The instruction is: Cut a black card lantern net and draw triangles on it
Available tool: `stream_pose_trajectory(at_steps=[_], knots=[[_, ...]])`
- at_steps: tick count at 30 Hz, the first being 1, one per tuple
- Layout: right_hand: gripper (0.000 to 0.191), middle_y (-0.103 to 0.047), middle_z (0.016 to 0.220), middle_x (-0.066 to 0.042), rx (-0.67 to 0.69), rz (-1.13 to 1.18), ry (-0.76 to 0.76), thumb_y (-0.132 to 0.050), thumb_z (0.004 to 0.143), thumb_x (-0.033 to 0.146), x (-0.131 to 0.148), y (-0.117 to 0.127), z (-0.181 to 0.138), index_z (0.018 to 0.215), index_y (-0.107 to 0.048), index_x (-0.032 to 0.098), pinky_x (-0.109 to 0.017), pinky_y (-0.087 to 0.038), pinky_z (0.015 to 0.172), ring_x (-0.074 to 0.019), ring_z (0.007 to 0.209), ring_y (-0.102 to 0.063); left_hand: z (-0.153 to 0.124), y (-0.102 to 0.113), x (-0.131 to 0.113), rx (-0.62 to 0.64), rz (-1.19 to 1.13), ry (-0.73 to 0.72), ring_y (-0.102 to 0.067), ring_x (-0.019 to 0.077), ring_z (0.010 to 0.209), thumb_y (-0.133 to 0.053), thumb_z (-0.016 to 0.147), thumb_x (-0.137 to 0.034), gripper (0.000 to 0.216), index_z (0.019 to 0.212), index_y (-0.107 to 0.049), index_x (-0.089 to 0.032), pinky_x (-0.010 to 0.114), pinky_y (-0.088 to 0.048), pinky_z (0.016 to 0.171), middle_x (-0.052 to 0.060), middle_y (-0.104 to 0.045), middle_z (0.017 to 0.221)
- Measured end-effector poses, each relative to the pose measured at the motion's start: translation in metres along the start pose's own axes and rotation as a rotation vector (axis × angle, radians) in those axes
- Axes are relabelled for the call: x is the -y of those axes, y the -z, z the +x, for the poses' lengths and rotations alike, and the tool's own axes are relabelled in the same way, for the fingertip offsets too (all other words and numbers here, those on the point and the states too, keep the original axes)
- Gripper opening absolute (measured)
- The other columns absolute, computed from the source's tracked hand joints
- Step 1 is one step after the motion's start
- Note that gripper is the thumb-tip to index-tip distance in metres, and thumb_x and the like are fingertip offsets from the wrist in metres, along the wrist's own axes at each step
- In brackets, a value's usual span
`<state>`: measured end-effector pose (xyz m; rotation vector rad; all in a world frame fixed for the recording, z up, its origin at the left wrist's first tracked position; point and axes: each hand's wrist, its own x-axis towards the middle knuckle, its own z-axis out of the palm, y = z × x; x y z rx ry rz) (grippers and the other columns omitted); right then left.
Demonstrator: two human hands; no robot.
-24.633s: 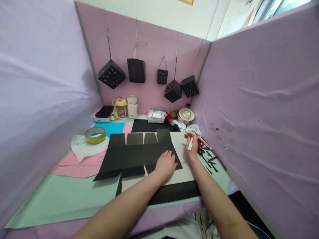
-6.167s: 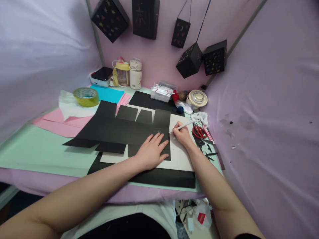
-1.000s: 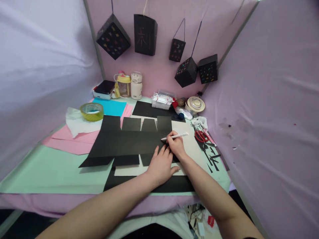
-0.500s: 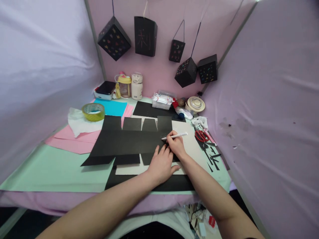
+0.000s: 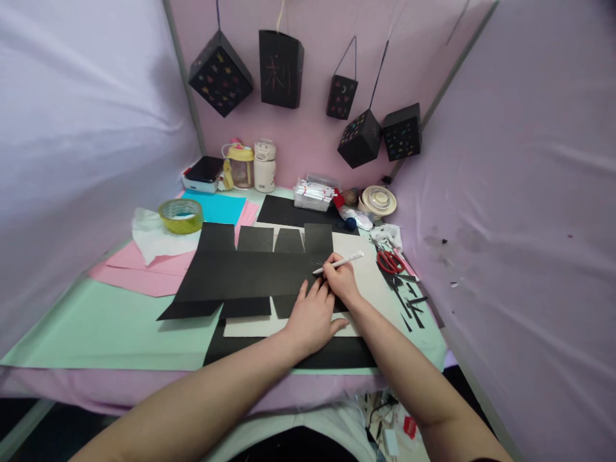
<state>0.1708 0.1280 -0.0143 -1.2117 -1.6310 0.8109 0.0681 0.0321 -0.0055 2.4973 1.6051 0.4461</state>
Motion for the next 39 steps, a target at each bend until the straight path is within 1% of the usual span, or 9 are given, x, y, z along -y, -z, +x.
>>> stream_pose_trajectory(at_steps=[4,8,14,20,27,34,39], knots=[[0.013,-0.056,0.059,0.004,-0.019,-0.017,0.016,-0.050,0.077,0.023,0.0002,0.0004,-0.0003,0.064,-0.051,0.023,-0.028,-0.041,0.063,-0.0163,0.061,-0.053,-0.0001,-0.0003,0.0002,0.002,0.005,0.004,-0.034,0.0322,0.141,-0.055,0.089,-0.056,0.065,0.137,-0.050,-0.012,0.056,-0.024,0.116,0.018,-0.047,0.147],[0.013,-0.057,0.058,0.004,-0.013,-0.033,0.016,-0.051,0.077,0.023,-0.0001,-0.0001,-0.0006,0.064,-0.051,0.023,-0.028,-0.040,0.061,-0.0163,0.059,-0.052,-0.0006,-0.0004,0.0003,-0.002,0.002,0.002,-0.033,0.0320,0.142,-0.054,0.089,-0.056,0.064,0.136,-0.051,-0.012,0.056,-0.024,0.116,0.018,-0.047,0.146],[0.014,-0.058,0.058,0.004,-0.010,-0.048,0.019,-0.050,0.077,0.024,0.0001,-0.0006,-0.0002,0.064,-0.052,0.024,-0.029,-0.041,0.063,-0.0168,0.061,-0.054,-0.0003,0.0012,-0.0001,-0.005,-0.008,0.005,-0.035,0.0326,0.141,-0.054,0.089,-0.056,0.060,0.134,-0.053,-0.015,0.056,-0.024,0.116,0.017,-0.050,0.144],[0.014,-0.054,0.058,0.004,-0.014,-0.061,0.036,-0.050,0.076,0.024,0.0037,-0.0004,-0.0004,0.062,-0.050,0.024,-0.029,-0.040,0.062,-0.0167,0.060,-0.052,0.0003,0.0020,-0.0009,0.017,0.001,0.007,-0.033,0.0333,0.142,-0.055,0.089,-0.056,0.065,0.135,-0.052,-0.009,0.057,-0.023,0.116,0.019,-0.046,0.147],[0.014,-0.048,0.054,0.004,-0.067,-0.073,0.049,-0.049,0.072,0.024,0.0044,0.0005,-0.0014,0.059,-0.044,0.024,-0.029,-0.036,0.059,-0.0162,0.057,-0.046,0.0000,-0.0029,0.0005,-0.013,0.013,0.000,-0.037,0.0333,0.139,-0.052,0.090,-0.057,0.062,0.135,-0.052,-0.015,0.056,-0.023,0.116,0.016,-0.050,0.144],[0.015,-0.046,0.053,0.005,-0.092,-0.061,0.041,-0.049,0.071,0.023,0.0036,0.0005,-0.0015,0.058,-0.043,0.024,-0.029,-0.036,0.058,-0.0160,0.056,-0.044,0.0001,-0.0025,0.0002,-0.006,0.012,0.002,-0.037,0.0335,0.139,-0.053,0.090,-0.057,0.063,0.136,-0.050,-0.013,0.056,-0.024,0.116,0.017,-0.050,0.144],[0.014,-0.049,0.054,0.005,-0.087,-0.022,0.026,-0.049,0.073,0.023,0.0031,0.0023,-0.0023,0.059,-0.045,0.024,-0.028,-0.038,0.059,-0.0156,0.056,-0.047,0.0002,-0.0014,0.0000,0.002,0.013,0.007,-0.037,0.0335,0.139,-0.054,0.090,-0.057,0.065,0.136,-0.050,-0.012,0.056,-0.023,0.116,0.018,-0.051,0.143]])
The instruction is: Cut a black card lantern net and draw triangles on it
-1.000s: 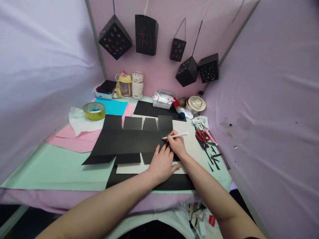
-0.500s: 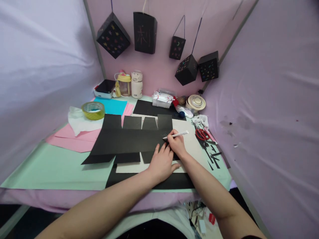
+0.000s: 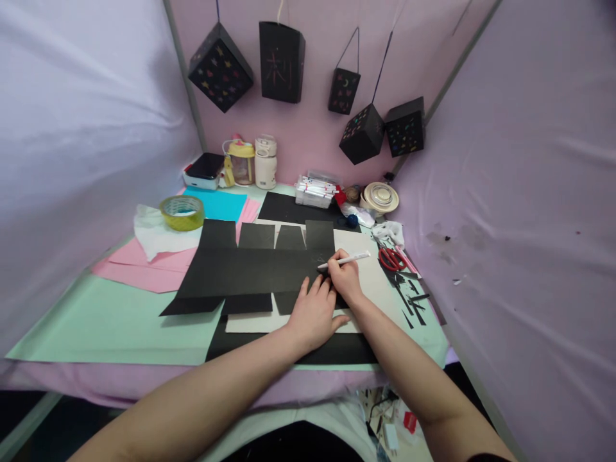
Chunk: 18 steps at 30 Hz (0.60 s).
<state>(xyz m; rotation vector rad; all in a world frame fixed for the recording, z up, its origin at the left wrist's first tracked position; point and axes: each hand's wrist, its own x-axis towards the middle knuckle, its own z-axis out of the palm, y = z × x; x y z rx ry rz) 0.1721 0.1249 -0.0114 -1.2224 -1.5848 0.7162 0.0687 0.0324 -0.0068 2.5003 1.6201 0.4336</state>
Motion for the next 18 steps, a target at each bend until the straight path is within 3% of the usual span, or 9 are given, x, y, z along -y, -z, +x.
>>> stream_pose_trajectory(at_steps=[18], knots=[[0.012,-0.051,0.053,0.005,0.075,0.002,-0.005,-0.050,0.071,0.022,-0.0049,-0.0017,-0.0006,0.060,-0.048,0.022,-0.026,-0.039,0.056,-0.0144,0.055,-0.048,0.0004,0.0017,-0.0004,0.022,0.000,0.001,-0.033,0.0321,0.142,-0.054,0.090,-0.056,0.070,0.141,-0.045,-0.009,0.056,-0.022,0.117,0.018,-0.045,0.148]])
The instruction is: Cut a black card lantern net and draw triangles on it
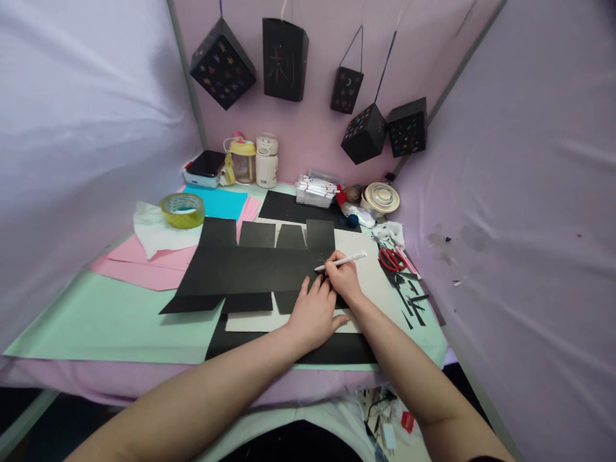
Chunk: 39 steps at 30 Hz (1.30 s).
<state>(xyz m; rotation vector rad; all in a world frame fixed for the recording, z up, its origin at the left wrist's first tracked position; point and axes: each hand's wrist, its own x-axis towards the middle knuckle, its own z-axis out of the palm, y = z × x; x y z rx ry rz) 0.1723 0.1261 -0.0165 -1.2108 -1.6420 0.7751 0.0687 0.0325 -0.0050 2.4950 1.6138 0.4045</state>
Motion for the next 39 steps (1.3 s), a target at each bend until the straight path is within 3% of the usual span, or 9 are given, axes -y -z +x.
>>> stream_pose_trajectory(at_steps=[23,29,33,39], knots=[[0.013,-0.049,0.053,0.005,-0.096,-0.045,0.038,-0.051,0.071,0.023,0.005,0.000,-0.001,0.059,-0.047,0.023,-0.028,-0.038,0.059,-0.0151,0.055,-0.046,-0.001,-0.003,0.001,-0.017,0.001,0.000,-0.035,0.0329,0.140,-0.054,0.089,-0.057,0.068,0.138,-0.050,-0.009,0.056,-0.022,0.117,0.017,-0.048,0.146],[0.014,-0.052,0.061,0.003,-0.246,0.108,0.046,-0.049,0.081,0.027,0.010,0.015,0.005,0.068,-0.051,0.022,-0.027,-0.041,0.062,-0.0147,0.061,-0.050,0.000,-0.003,0.000,-0.005,0.022,0.009,-0.036,0.0335,0.140,-0.052,0.091,-0.058,0.067,0.137,-0.052,-0.009,0.055,-0.024,0.116,0.018,-0.049,0.146],[0.016,-0.064,0.074,-0.001,-0.095,0.298,-0.072,-0.057,0.082,0.034,0.008,0.031,0.018,0.089,-0.062,0.021,-0.026,-0.040,0.055,-0.0149,0.062,-0.055,0.000,-0.003,0.001,-0.005,0.034,0.006,-0.035,0.0335,0.141,-0.051,0.091,-0.058,0.067,0.137,-0.052,-0.009,0.055,-0.025,0.116,0.018,-0.048,0.146],[0.011,-0.060,0.062,0.001,-0.015,0.132,-0.059,-0.059,0.077,0.030,-0.004,0.028,0.021,0.078,-0.062,0.020,-0.027,-0.042,0.056,-0.0144,0.056,-0.052,0.000,-0.002,0.001,0.005,0.039,0.008,-0.035,0.0331,0.141,-0.050,0.091,-0.058,0.066,0.137,-0.052,-0.010,0.055,-0.025,0.116,0.017,-0.048,0.146]])
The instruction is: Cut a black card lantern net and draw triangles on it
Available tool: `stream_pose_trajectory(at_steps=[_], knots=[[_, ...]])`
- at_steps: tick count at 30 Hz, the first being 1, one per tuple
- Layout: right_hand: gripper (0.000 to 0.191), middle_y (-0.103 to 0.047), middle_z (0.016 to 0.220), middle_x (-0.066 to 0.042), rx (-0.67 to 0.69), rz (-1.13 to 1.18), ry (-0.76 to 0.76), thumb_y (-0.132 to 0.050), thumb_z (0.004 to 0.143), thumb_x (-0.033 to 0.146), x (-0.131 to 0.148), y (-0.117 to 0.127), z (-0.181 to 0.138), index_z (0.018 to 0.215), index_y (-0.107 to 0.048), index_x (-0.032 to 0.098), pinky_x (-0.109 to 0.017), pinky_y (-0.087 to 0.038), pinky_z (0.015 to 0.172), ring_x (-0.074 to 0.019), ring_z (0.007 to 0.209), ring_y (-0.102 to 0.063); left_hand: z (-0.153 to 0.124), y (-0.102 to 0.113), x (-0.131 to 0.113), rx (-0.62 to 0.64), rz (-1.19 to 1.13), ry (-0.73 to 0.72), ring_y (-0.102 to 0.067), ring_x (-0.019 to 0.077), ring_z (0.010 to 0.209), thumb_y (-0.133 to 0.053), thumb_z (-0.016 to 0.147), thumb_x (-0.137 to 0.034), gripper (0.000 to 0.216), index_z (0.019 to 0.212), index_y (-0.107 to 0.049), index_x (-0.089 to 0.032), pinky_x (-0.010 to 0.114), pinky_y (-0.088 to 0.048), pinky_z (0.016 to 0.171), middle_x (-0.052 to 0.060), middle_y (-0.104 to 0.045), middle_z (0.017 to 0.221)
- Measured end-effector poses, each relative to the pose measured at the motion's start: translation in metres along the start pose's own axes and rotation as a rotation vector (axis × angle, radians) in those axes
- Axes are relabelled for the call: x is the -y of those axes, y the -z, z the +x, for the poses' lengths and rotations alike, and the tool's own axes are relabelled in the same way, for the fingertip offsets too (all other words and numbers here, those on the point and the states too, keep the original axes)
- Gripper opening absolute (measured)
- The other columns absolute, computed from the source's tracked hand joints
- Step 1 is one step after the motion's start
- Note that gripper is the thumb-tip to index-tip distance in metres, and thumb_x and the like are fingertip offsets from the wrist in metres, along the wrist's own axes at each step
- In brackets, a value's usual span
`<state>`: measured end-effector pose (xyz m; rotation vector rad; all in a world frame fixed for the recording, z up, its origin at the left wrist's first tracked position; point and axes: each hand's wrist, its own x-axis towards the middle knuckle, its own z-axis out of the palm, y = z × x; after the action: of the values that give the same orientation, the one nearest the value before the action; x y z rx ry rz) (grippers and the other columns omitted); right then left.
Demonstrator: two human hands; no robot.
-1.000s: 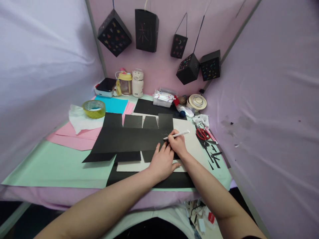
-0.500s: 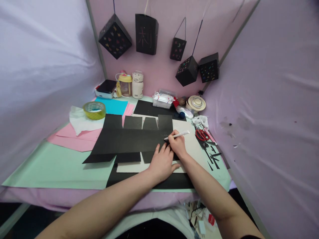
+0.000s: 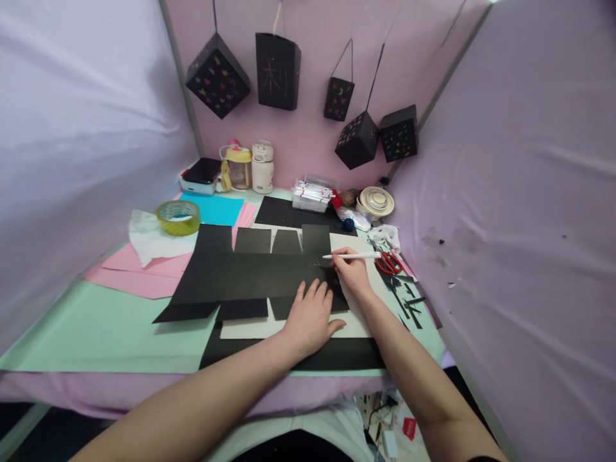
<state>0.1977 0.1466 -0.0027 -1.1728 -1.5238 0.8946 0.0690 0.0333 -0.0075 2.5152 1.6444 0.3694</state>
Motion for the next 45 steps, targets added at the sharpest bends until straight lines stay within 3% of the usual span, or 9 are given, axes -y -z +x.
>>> stream_pose_trajectory(at_steps=[4,10,45], knots=[[0.014,-0.057,0.057,0.003,0.018,-0.047,0.022,-0.057,0.077,0.030,-0.006,-0.009,-0.006,0.067,-0.058,0.021,-0.027,-0.041,0.059,-0.0146,0.057,-0.052,0.000,0.001,-0.001,0.002,0.004,-0.001,-0.035,0.0332,0.141,-0.050,0.091,-0.057,0.066,0.137,-0.052,-0.009,0.055,-0.025,0.116,0.018,-0.048,0.146],[0.004,-0.059,0.062,0.004,0.034,-0.117,0.033,-0.056,0.074,0.025,-0.011,-0.009,-0.008,0.071,-0.058,0.021,-0.027,-0.041,0.061,-0.0159,0.061,-0.054,0.000,0.001,0.000,-0.010,0.003,-0.002,-0.037,0.0334,0.140,-0.050,0.091,-0.057,0.065,0.136,-0.052,-0.011,0.055,-0.025,0.116,0.017,-0.049,0.145],[0.009,-0.061,0.059,0.003,0.058,-0.150,0.068,-0.055,0.075,0.026,-0.014,-0.010,-0.010,0.068,-0.057,0.022,-0.027,-0.043,0.059,-0.0162,0.059,-0.056,0.000,0.001,-0.001,-0.011,0.003,-0.001,-0.038,0.0332,0.139,-0.051,0.091,-0.057,0.064,0.136,-0.052,-0.011,0.055,-0.025,0.116,0.017,-0.049,0.145]])
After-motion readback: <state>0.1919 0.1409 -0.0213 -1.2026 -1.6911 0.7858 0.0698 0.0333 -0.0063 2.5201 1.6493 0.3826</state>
